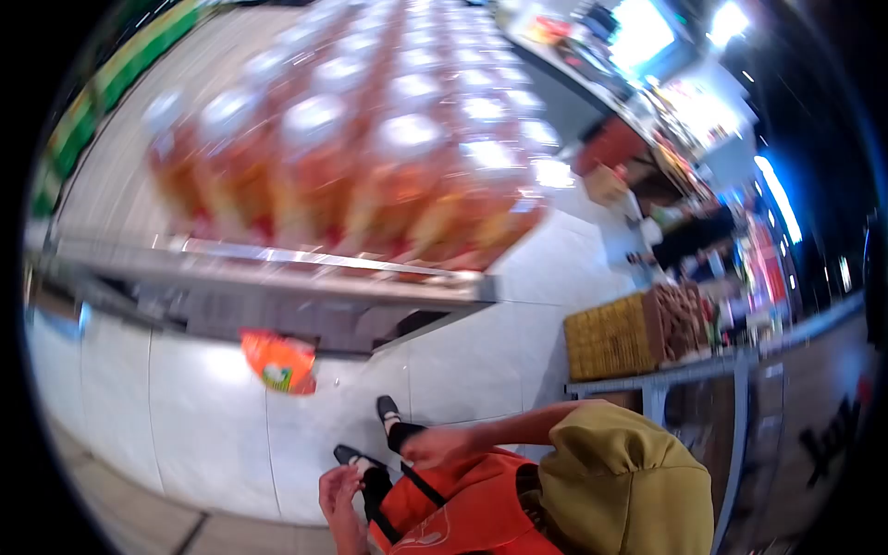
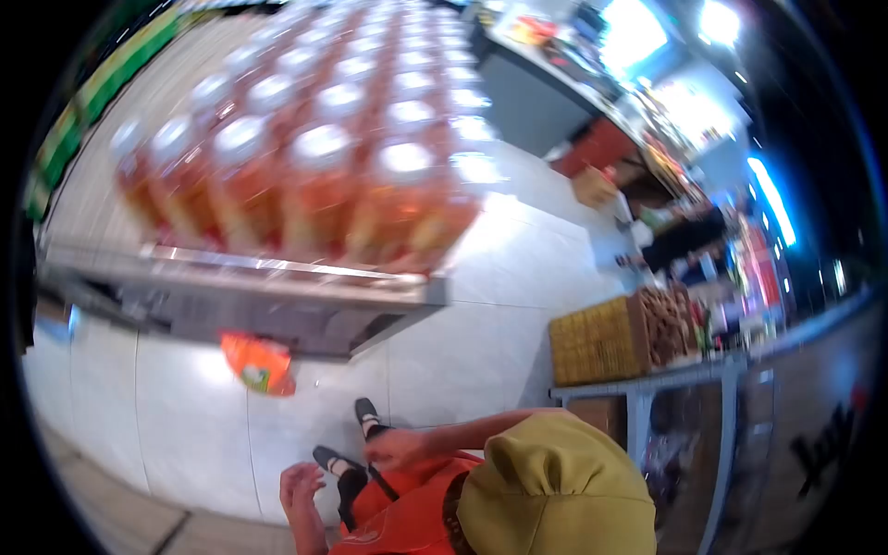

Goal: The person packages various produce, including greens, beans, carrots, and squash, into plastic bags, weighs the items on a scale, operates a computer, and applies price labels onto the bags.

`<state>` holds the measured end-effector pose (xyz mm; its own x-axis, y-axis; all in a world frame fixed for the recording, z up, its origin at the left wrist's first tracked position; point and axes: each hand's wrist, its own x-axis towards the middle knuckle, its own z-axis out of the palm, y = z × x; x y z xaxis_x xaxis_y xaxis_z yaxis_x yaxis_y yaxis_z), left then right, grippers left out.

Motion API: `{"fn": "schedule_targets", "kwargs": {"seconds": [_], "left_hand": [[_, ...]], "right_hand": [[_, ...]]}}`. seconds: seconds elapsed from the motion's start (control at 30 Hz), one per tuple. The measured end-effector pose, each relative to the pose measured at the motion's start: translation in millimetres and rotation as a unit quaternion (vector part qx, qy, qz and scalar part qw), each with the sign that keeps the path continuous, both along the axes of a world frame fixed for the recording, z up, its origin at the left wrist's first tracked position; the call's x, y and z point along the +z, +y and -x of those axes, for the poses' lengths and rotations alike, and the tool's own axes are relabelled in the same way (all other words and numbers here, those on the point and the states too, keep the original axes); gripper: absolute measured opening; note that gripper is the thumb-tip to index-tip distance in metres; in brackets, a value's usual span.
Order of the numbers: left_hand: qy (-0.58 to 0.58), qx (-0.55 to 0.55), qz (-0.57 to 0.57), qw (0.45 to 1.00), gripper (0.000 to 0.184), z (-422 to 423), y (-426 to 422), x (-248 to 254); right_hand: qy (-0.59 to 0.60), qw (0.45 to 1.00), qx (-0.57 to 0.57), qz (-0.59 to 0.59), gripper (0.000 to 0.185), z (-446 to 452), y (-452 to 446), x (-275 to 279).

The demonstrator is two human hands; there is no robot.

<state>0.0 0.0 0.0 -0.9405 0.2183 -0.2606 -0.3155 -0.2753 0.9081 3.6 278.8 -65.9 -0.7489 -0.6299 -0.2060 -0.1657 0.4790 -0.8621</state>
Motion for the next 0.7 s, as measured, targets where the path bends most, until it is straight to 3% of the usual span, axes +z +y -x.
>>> {"fn": "schedule_targets", "kwargs": {"seconds": [0.07,0.1,0.17,0.2,0.27,0.33,0.4,0.47,0.5,0.6,0.7], "left_hand": [[-0.003,-0.013,0.070,0.997,0.024,25,-17,2],[-0.047,-0.099,0.090,0.990,0.028,-43,5,14],[-0.140,-0.152,0.086,0.975,0.024,-162,114,26],[-0.191,-0.184,0.066,0.962,0.024,-194,121,71],[-0.248,-0.264,0.056,0.930,0.026,-238,197,95],[-0.247,-0.305,0.103,0.914,0.028,-214,212,77],[-0.239,-0.349,0.127,0.897,0.026,-210,279,78],[-0.242,-0.367,0.162,0.883,0.026,-218,325,64],[-0.242,-0.376,0.183,0.876,0.026,-214,340,55],[-0.227,-0.394,0.136,0.880,0.027,-205,442,33],[-0.219,-0.447,0.133,0.857,0.028,-210,531,88]], "right_hand": [[0.012,0.997,-0.050,-0.060,0.029,-37,5,-22],[0.006,0.994,-0.086,-0.065,0.030,-148,47,2],[-0.121,0.955,-0.135,-0.236,0.035,-314,159,60],[-0.147,0.945,-0.172,-0.236,0.037,-362,161,127],[-0.165,0.937,-0.234,-0.199,0.040,-448,210,142],[-0.186,0.947,-0.252,-0.072,0.038,-446,195,74],[-0.245,0.918,-0.311,0.015,0.037,-500,222,-12],[-0.235,0.915,-0.325,0.039,0.036,-518,256,-8],[-0.187,0.928,-0.323,0.020,0.035,-499,274,43],[-0.194,0.897,-0.384,-0.098,0.036,-507,367,23],[-0.172,0.857,-0.457,-0.163,0.035,-507,461,56]]}}
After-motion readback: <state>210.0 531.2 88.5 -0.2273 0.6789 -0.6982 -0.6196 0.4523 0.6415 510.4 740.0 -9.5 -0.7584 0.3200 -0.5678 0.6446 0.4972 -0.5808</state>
